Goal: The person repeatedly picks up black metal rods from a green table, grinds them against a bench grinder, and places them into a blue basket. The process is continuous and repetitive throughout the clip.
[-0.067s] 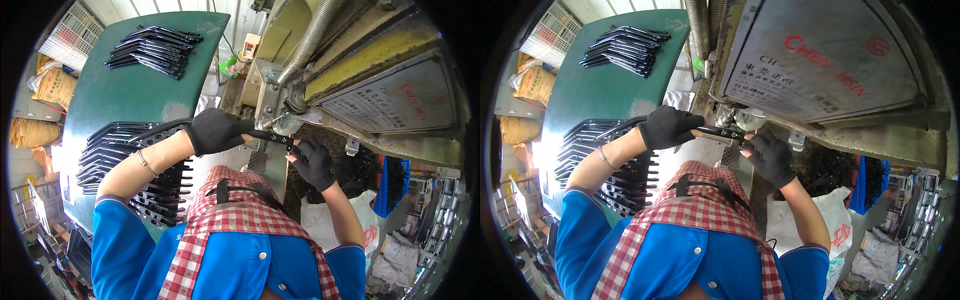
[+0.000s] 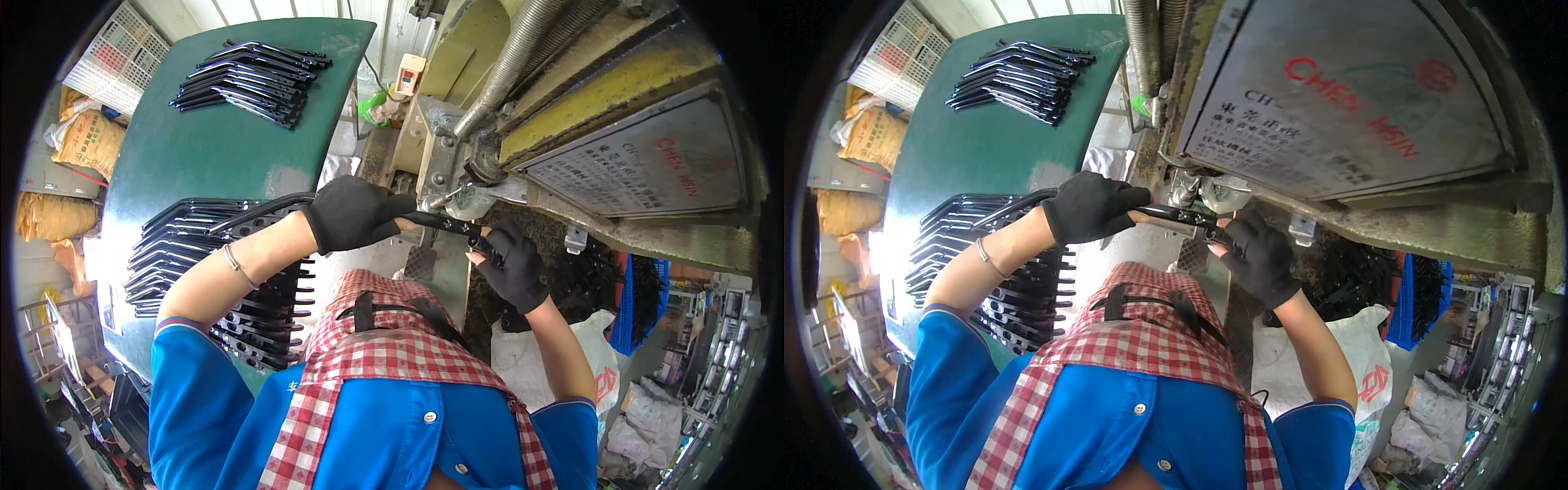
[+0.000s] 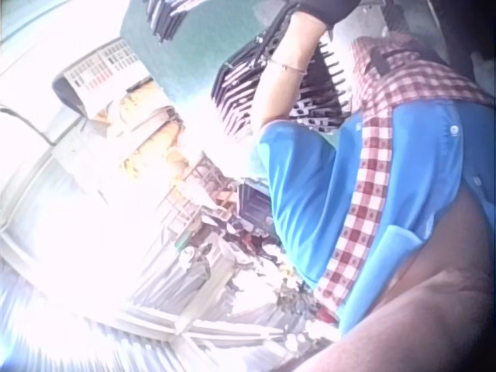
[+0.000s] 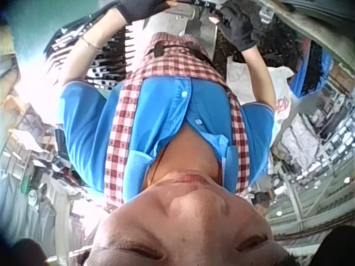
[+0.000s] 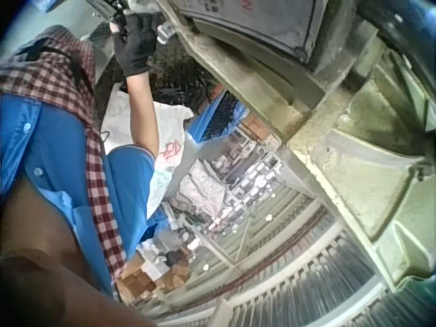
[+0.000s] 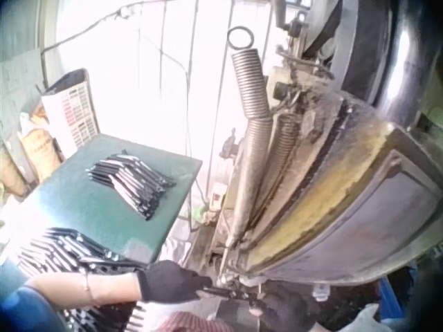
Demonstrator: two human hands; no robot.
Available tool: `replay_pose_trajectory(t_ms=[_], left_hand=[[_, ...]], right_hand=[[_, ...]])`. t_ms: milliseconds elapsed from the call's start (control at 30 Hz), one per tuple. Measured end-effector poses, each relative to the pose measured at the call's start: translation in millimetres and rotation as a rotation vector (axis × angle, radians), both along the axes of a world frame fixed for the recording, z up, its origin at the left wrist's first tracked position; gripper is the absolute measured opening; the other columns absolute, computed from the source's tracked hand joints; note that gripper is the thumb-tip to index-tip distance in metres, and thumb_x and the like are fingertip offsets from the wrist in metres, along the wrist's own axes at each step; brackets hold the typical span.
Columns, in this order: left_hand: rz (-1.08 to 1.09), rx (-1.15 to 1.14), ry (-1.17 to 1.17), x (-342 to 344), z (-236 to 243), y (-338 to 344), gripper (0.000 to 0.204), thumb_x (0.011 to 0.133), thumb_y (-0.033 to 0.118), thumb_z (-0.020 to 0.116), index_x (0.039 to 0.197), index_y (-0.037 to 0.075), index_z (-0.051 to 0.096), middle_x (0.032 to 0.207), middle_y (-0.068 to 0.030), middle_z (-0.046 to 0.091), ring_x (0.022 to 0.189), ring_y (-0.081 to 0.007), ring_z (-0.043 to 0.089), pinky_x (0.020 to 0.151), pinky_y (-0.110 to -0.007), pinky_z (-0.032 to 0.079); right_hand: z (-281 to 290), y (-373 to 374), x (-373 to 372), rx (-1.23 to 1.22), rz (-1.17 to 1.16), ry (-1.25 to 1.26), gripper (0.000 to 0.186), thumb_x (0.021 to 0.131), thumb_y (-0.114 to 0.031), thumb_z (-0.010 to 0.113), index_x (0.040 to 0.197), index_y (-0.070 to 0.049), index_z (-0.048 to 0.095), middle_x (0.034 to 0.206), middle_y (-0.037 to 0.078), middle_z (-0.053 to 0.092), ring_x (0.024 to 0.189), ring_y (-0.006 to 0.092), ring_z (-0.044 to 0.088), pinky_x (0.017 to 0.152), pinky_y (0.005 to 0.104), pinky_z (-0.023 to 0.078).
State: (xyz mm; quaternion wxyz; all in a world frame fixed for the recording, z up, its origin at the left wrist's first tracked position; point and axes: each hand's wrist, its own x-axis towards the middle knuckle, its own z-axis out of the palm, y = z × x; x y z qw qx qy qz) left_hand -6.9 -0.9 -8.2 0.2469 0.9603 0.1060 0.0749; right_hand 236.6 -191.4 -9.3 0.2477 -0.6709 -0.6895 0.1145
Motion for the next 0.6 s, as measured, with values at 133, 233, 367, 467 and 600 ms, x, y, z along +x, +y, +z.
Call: replay_pose_trajectory(t_ms=[133, 233, 367, 467, 600], left_hand=[[-0.031, -0.030, 0.097, -3.4, 12.4, 2.3, 0.031, 0.092, 0.043, 0.055, 0.107, 0.016, 0.061, 0.072, -0.0144, 0.064, 0.068, -0.0370, 0.064, 0.060, -0.049, 0.048], [-0.057, 0.032, 0.078, -6.6, 11.2, 0.5, 0.027, 0.090, 0.038, 0.059, 0.101, 0.014, 0.061, 0.067, -0.0114, 0.061, 0.062, -0.0340, 0.063, 0.054, -0.045, 0.047], [-0.106, 0.189, -0.038, -2.8, 17.0, -9.6, 0.022, 0.087, 0.033, 0.062, 0.094, 0.013, 0.059, 0.063, -0.0078, 0.058, 0.056, -0.0301, 0.062, 0.048, -0.041, 0.046], [-0.082, 0.268, -0.020, -2.0, 23.5, -7.5, 0.020, 0.085, 0.031, 0.064, 0.092, 0.013, 0.058, 0.063, -0.0063, 0.057, 0.055, -0.0282, 0.062, 0.047, -0.040, 0.046], [-0.048, 0.284, -0.012, -3.8, 10.5, -6.5, 0.020, 0.084, 0.030, 0.065, 0.091, 0.013, 0.059, 0.065, -0.0060, 0.058, 0.054, -0.0281, 0.061, 0.047, -0.040, 0.046]], right_hand=[[8.4, 2.5, -7.9, 0.083, 0.019, -0.009, 0.029, 0.076, -0.019, 0.076, 0.101, -0.010, 0.066, 0.087, 0.011, 0.066, 0.072, 0.0305, 0.065, 0.061, 0.0378, 0.049], [13.9, 2.2, -12.7, -0.035, -0.004, -0.140, 0.024, 0.078, -0.023, 0.075, 0.096, -0.010, 0.066, 0.083, 0.011, 0.067, 0.069, 0.0295, 0.065, 0.060, 0.0374, 0.049], [23.8, 9.3, -25.3, -0.180, 0.044, -0.250, 0.026, 0.082, -0.031, 0.072, 0.093, -0.010, 0.062, 0.080, 0.012, 0.066, 0.067, 0.0306, 0.064, 0.058, 0.0393, 0.048], [20.6, 16.2, -30.7, -0.171, 0.051, -0.286, 0.028, 0.084, -0.035, 0.069, 0.094, -0.010, 0.060, 0.079, 0.013, 0.065, 0.066, 0.0320, 0.063, 0.057, 0.0416, 0.047], [22.0, 23.3, -27.5, -0.136, 0.085, -0.310, 0.033, 0.083, -0.039, 0.069, 0.097, -0.011, 0.059, 0.080, 0.012, 0.065, 0.066, 0.0331, 0.063, 0.059, 0.0427, 0.047]])
